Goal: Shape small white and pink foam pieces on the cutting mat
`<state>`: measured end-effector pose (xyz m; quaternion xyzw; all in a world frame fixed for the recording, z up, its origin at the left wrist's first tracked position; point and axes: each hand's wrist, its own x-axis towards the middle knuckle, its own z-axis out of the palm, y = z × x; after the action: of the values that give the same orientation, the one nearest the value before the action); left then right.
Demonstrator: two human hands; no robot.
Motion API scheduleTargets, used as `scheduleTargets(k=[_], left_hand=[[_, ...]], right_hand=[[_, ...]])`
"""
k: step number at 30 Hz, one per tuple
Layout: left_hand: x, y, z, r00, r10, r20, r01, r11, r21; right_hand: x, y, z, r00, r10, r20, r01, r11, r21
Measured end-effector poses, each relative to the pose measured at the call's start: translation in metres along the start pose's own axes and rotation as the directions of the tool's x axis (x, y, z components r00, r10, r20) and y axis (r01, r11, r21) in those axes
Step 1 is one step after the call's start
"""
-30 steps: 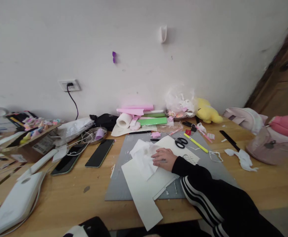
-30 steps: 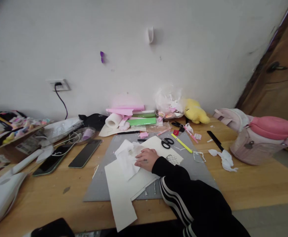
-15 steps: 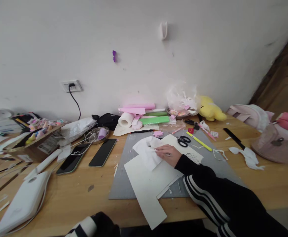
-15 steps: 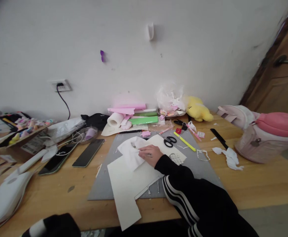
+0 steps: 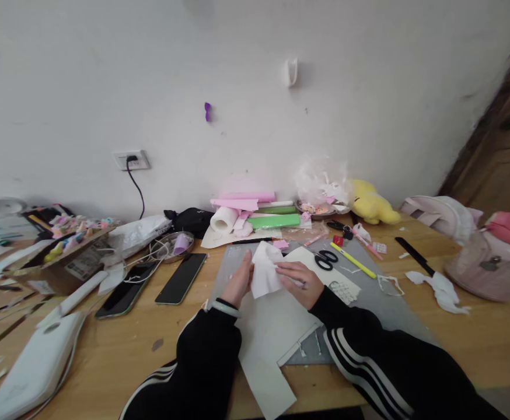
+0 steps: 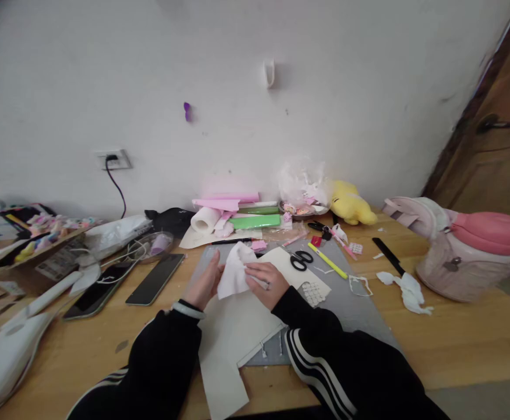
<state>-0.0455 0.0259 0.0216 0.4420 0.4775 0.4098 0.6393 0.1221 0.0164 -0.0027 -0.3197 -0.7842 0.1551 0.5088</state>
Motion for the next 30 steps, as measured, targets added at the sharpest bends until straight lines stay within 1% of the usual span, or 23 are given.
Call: scheduleTargets(k=[1, 2, 3, 5, 7, 8, 9, 10, 11, 13, 14, 15, 16, 17, 19, 21, 24, 26, 28, 30], left_hand=[[0.000, -0.003, 0.003, 0.997, -0.039, 0.061, 0.046, 0.993, -0.110], [-0.001, -0.005, 0.006, 0.992, -0.077, 0.098, 0.095, 0.976, -0.195], [-0.001, -0.006, 0.008, 0.990, -0.104, 0.096, 0.125, 0.960, -0.251], [-0.001, -0.010, 0.011, 0.996, -0.086, 0.023, 0.089, 0.951, -0.295], [0.001, -0.015, 0.012, 0.997, -0.019, -0.072, -0.003, 0.958, -0.287], [0.003, -0.018, 0.013, 0.994, 0.013, -0.105, -0.042, 0.959, -0.279], [0.004, -0.021, 0.013, 0.992, 0.035, -0.124, -0.068, 0.960, -0.271], [0.006, -0.024, 0.015, 0.990, 0.049, -0.133, -0.082, 0.962, -0.260], [0.006, -0.026, 0.016, 0.988, 0.065, -0.138, -0.098, 0.965, -0.245], [0.007, -0.030, 0.021, 0.986, 0.102, -0.133, -0.128, 0.971, -0.203], [0.006, -0.032, 0.024, 0.985, 0.121, -0.124, -0.143, 0.973, -0.182], [0.006, -0.032, 0.026, 0.984, 0.141, -0.113, -0.158, 0.974, -0.160], [0.005, -0.033, 0.028, 0.982, 0.160, -0.102, -0.173, 0.975, -0.135], [0.004, -0.033, 0.030, 0.980, 0.178, -0.091, -0.188, 0.976, -0.111], [0.001, -0.032, 0.032, 0.975, 0.208, -0.083, -0.214, 0.975, -0.067], [-0.001, -0.030, 0.032, 0.963, 0.248, -0.104, -0.249, 0.968, 0.002], [-0.002, -0.029, 0.031, 0.942, 0.306, -0.141, -0.285, 0.946, 0.152], [-0.003, -0.029, 0.031, 0.936, 0.320, -0.149, -0.279, 0.929, 0.244], [-0.004, -0.029, 0.031, 0.924, 0.356, -0.140, -0.298, 0.899, 0.323], [-0.004, -0.029, 0.032, 0.907, 0.401, -0.128, -0.323, 0.859, 0.398]], right_hand=[[-0.001, -0.001, 0.002, 0.999, -0.035, 0.026, 0.034, 0.999, 0.022], [-0.002, -0.003, 0.004, 0.996, -0.067, 0.060, 0.064, 0.997, 0.045], [-0.003, -0.004, 0.006, 0.990, -0.096, 0.099, 0.090, 0.994, 0.067], [-0.005, -0.005, 0.010, 0.976, -0.127, 0.176, 0.109, 0.988, 0.107], [-0.006, -0.006, 0.013, 0.963, -0.098, 0.250, 0.062, 0.987, 0.148], [-0.007, -0.006, 0.013, 0.957, -0.041, 0.287, -0.005, 0.988, 0.157], [-0.007, -0.005, 0.014, 0.948, 0.047, 0.316, -0.100, 0.983, 0.154], [-0.008, -0.005, 0.015, 0.929, 0.161, 0.332, -0.218, 0.966, 0.142], [-0.008, -0.004, 0.015, 0.899, 0.286, 0.333, -0.343, 0.931, 0.127], [-0.009, -0.001, 0.016, 0.805, 0.510, 0.303, -0.564, 0.817, 0.125], [-0.008, 0.000, 0.017, 0.758, 0.583, 0.294, -0.638, 0.756, 0.145], [-0.008, 0.002, 0.017, 0.718, 0.629, 0.298, -0.689, 0.705, 0.171], [-0.007, 0.003, 0.017, 0.689, 0.656, 0.308, -0.721, 0.665, 0.196], [-0.006, 0.003, 0.016, 0.672, 0.668, 0.320, -0.738, 0.639, 0.217], [-0.004, 0.002, 0.014, 0.665, 0.667, 0.335, -0.746, 0.618, 0.250], [-0.001, 0.000, 0.012, 0.676, 0.655, 0.338, -0.737, 0.619, 0.274], [0.001, -0.003, 0.010, 0.688, 0.642, 0.338, -0.725, 0.624, 0.291], [0.001, -0.004, 0.010, 0.682, 0.652, 0.333, -0.732, 0.618, 0.288], [0.001, -0.003, 0.012, 0.673, 0.665, 0.324, -0.739, 0.613, 0.278], [0.001, -0.002, 0.013, 0.683, 0.658, 0.318, -0.730, 0.626, 0.274]])
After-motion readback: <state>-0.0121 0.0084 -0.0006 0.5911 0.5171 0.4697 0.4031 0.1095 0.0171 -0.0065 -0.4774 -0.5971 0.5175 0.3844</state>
